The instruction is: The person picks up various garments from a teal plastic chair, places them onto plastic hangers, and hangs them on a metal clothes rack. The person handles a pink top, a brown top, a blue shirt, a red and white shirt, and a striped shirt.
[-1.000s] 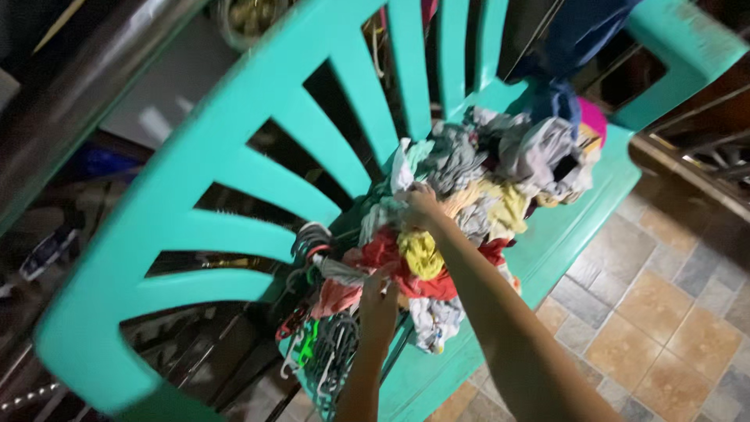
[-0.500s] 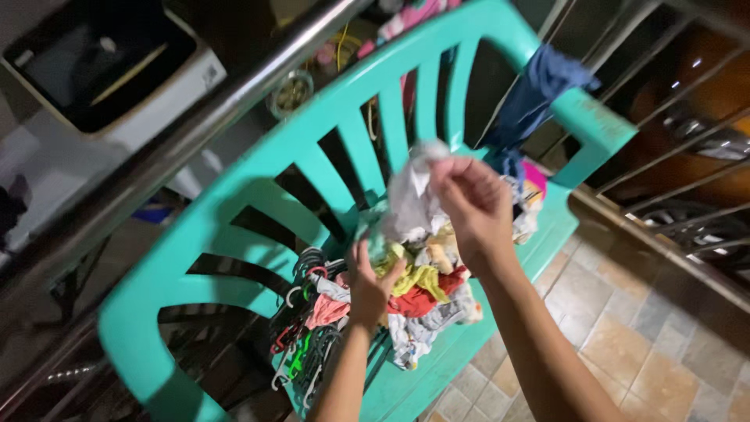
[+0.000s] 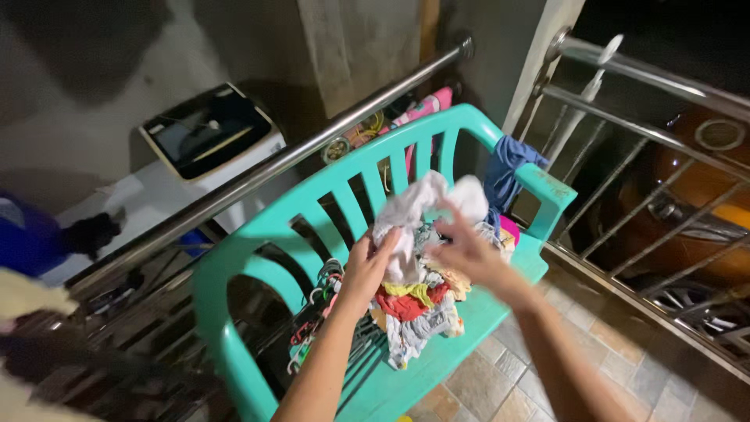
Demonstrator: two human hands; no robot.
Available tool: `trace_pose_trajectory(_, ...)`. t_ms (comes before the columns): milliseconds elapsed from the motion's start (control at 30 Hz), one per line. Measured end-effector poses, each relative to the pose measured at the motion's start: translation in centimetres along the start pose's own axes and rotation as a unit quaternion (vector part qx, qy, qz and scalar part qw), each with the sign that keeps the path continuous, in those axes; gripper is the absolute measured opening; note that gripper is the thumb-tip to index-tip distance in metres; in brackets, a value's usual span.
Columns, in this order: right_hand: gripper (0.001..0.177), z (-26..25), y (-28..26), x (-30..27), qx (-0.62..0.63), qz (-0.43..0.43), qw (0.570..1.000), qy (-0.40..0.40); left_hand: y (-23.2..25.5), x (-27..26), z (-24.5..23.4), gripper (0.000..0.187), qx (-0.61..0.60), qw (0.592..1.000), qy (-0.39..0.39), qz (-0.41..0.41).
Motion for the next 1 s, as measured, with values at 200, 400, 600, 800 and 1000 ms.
trace_pose_trajectory(200, 0.050, 5.3, 3.0, -10.2, 0.143, -0.063, 0.988, 0.022, 1.6, -10.3, 2.9, 0.053, 0.110, 0.992, -0.065, 0.019)
trace_pose_trajectory(400, 0.030, 5.8, 5.7, -18.2, 0.302, 0.128, 0.943, 0.050, 2.3, -20.1, 2.7, 0.050, 0.188, 0.970, -0.138, 0.072)
trace_pose_trajectory(600, 0.028, 6.3, 0.8, -23.9, 0.200, 0.136, 0.970, 0.002, 6.8, -27.6, -0.6, 0.042, 0.143, 0.982, -0.101, 0.077)
trace_pose_trajectory(800, 0.025, 8.8, -1.5, -25.8, 0.221, 0.106, 0.967, -0.074, 10.4, -32.8, -4.0, 0.024, 0.028, 0.991, -0.103, 0.087)
trace_pose_trajectory(1000, 0.030, 15.8, -3.4, -27.2, 0.222, 0.012, 0.972, -0.082, 10.3, -36.3, -9.7, 0.012, 0.088, 0.989, 0.064, 0.103)
Point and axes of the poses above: each hand's wrist, its own x-axis towards the middle knuckle, its own z-axis out of the palm, y = z × x, the point moved 4 cm from there along x, towards the middle knuckle, and after that the axes turned 8 degrees about x, right-handed, at the moved point
